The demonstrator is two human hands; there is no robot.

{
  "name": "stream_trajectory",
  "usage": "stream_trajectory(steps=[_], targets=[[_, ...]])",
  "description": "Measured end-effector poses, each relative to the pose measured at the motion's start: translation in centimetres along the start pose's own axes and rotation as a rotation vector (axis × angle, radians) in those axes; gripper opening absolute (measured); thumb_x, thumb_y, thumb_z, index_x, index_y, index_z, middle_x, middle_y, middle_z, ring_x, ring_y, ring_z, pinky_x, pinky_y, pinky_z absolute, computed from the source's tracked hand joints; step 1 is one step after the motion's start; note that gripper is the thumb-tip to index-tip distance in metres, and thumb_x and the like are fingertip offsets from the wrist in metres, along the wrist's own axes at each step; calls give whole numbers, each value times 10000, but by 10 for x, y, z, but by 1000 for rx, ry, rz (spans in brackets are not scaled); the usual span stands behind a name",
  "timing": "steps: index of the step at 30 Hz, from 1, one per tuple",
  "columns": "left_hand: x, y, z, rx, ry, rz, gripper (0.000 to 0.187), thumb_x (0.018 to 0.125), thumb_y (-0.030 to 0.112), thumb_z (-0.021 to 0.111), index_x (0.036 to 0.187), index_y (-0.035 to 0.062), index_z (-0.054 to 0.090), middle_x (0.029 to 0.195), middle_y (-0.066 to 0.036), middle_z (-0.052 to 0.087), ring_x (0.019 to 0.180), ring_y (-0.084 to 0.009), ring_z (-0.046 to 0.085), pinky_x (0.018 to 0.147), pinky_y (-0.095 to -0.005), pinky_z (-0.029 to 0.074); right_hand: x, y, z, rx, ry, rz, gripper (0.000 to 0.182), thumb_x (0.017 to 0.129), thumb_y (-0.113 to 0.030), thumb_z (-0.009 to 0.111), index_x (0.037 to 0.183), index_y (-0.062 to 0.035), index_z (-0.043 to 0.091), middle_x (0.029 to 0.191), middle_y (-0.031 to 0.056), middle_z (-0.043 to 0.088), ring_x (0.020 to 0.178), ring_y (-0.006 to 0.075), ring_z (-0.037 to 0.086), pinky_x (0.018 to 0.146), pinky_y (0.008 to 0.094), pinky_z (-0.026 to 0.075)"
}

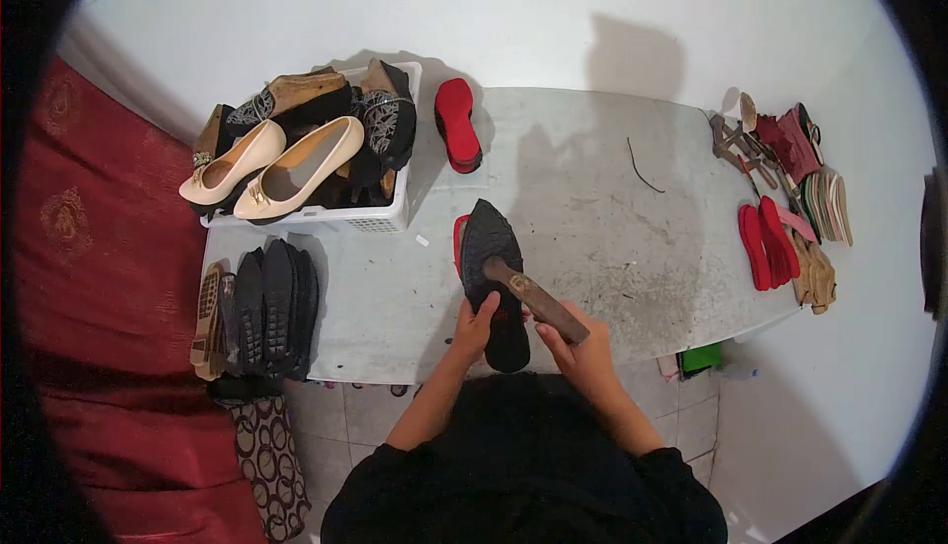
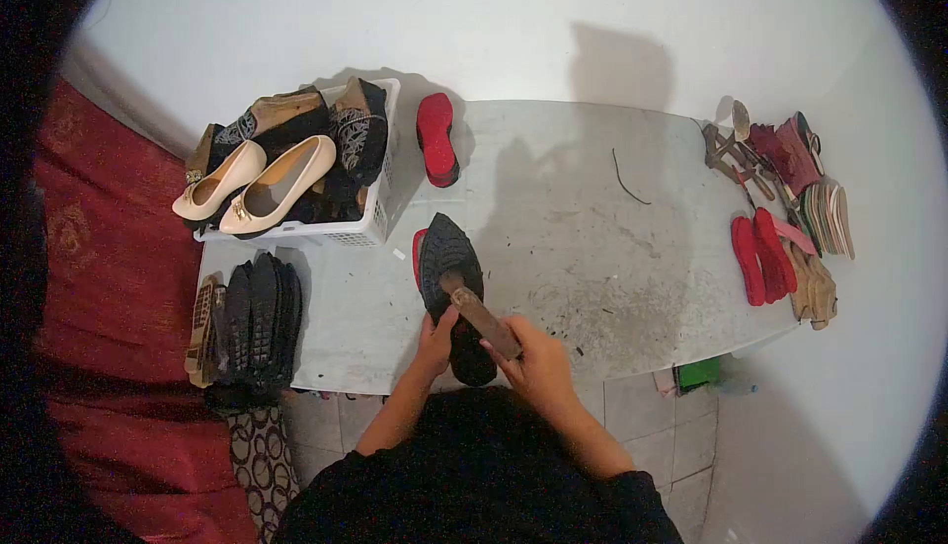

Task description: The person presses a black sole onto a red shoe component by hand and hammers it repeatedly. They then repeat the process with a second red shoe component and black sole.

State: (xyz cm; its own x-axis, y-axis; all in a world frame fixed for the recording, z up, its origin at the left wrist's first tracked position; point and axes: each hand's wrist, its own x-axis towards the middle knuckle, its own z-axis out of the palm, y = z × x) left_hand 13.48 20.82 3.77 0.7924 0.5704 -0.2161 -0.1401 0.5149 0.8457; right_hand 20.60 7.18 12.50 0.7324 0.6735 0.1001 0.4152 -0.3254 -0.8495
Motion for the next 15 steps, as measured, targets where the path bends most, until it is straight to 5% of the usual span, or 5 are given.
stream_trajectory(steps=[12,15], targets=[[5,-15,-11,-49,-230,-101,333,911,240,497,1103,-32,503,900,-147,628,774,-238,647,671,-333,532,11,-5,-8,52,158,-116,171,822,-197,625,905,-52,585,687,113,604,615,284,612,548,298,456],[3,-17,-13,66,-243,-85,390,887,276,514,1118,-37,481,926,-175,611,808,-300,642,716,-407,541,12,-2,-14,50,155,-99,167,821,-186,623,895,-43,580,654,106,582,581,274,594,528,292,443]])
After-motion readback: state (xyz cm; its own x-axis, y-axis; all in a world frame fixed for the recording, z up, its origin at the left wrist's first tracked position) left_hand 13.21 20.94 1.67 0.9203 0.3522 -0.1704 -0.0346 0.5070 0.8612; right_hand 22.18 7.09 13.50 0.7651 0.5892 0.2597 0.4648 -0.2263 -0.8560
